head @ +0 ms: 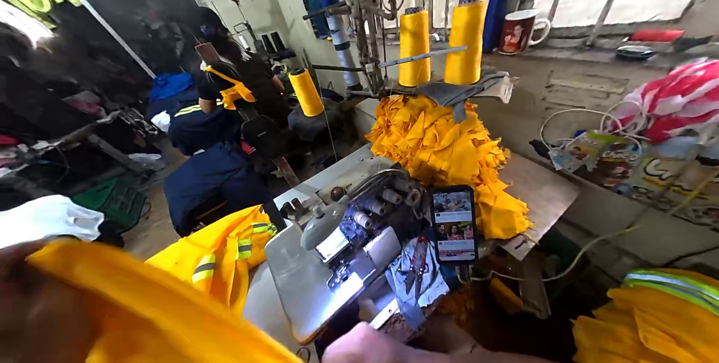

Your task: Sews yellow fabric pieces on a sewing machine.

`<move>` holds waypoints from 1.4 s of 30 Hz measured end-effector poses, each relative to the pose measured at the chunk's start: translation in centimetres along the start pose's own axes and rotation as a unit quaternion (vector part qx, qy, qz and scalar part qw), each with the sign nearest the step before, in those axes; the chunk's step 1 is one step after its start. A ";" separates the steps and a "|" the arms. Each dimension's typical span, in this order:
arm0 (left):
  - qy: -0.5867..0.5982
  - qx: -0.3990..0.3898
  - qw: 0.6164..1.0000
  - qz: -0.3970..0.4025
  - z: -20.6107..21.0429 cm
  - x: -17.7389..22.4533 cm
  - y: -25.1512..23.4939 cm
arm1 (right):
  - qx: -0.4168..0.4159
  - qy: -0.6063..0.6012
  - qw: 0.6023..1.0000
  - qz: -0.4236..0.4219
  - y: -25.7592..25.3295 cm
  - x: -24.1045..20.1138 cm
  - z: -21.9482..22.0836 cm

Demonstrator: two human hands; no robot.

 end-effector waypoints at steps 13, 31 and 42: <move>0.031 -0.298 0.954 0.015 14.2 0.8 5.6 | -0.024 0.094 0.962 0.256 4.7 8.6 -7.5; 0.156 -0.295 0.942 -0.028 12.1 2.4 6.8 | 0.094 -0.030 0.993 0.072 7.5 10.2 -6.4; 0.147 -0.272 0.951 0.024 8.1 5.1 6.4 | 0.126 -0.064 0.987 0.079 7.8 10.0 -6.2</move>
Point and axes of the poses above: each hand's wrist, its own y-axis away from the middle knuckle, its own z-axis out of the palm, x = y × z, the point moved 4 cm from there along -y, towards the middle knuckle, and after that the axes turned 12 degrees about -y, right-handed, at the moved point
